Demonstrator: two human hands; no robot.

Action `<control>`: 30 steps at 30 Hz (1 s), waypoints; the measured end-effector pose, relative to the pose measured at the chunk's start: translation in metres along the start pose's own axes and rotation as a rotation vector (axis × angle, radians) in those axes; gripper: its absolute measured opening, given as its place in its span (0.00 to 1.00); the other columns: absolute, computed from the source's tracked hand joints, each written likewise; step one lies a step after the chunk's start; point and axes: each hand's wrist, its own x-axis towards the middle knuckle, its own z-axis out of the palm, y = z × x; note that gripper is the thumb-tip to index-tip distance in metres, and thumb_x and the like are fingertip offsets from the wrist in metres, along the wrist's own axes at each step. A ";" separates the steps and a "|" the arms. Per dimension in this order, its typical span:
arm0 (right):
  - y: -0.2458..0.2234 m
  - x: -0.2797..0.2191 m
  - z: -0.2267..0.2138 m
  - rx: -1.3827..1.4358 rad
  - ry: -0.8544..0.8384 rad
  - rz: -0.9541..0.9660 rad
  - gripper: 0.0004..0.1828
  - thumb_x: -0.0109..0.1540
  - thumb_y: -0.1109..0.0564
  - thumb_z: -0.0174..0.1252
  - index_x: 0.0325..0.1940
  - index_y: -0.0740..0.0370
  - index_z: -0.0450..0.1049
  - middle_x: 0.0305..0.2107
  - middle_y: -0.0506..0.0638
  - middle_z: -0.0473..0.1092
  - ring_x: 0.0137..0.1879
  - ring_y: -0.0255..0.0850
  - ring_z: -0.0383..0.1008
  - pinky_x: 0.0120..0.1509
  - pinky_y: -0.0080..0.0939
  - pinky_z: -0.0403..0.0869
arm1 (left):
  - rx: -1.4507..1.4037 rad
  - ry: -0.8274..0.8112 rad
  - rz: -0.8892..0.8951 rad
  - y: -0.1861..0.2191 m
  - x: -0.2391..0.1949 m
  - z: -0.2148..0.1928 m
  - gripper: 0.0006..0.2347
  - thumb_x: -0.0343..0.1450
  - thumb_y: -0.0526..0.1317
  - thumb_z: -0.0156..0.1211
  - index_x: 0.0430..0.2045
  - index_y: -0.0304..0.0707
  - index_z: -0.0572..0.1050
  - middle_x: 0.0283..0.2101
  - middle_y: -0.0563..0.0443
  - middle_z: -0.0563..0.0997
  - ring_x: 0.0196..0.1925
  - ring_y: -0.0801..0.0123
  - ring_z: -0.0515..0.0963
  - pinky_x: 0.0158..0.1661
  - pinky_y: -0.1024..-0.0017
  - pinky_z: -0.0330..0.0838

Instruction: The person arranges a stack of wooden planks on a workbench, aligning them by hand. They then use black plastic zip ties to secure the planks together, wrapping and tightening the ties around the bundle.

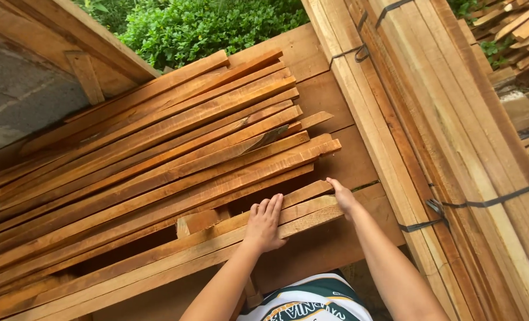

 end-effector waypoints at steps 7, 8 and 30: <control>-0.004 0.002 -0.003 0.142 -0.141 0.016 0.35 0.64 0.36 0.58 0.65 0.63 0.73 0.59 0.61 0.71 0.64 0.50 0.72 0.70 0.59 0.67 | 0.021 0.016 0.027 0.001 0.006 0.009 0.58 0.48 0.63 0.68 0.73 0.36 0.48 0.69 0.45 0.60 0.66 0.57 0.60 0.59 0.55 0.55; -0.013 -0.011 0.001 0.062 -0.111 -0.026 0.36 0.64 0.34 0.57 0.66 0.63 0.73 0.62 0.63 0.68 0.69 0.53 0.67 0.73 0.59 0.63 | 0.017 -0.011 0.023 0.001 0.006 0.004 0.57 0.49 0.62 0.69 0.73 0.35 0.48 0.70 0.44 0.59 0.67 0.56 0.60 0.61 0.55 0.54; -0.063 -0.313 0.307 -0.785 -0.440 -1.261 0.09 0.66 0.55 0.55 0.44 0.60 0.77 0.31 0.58 0.77 0.41 0.58 0.79 0.47 0.59 0.76 | -0.489 0.200 -0.055 -0.209 -0.280 0.011 0.26 0.67 0.52 0.65 0.60 0.47 0.70 0.59 0.51 0.77 0.64 0.60 0.74 0.57 0.61 0.72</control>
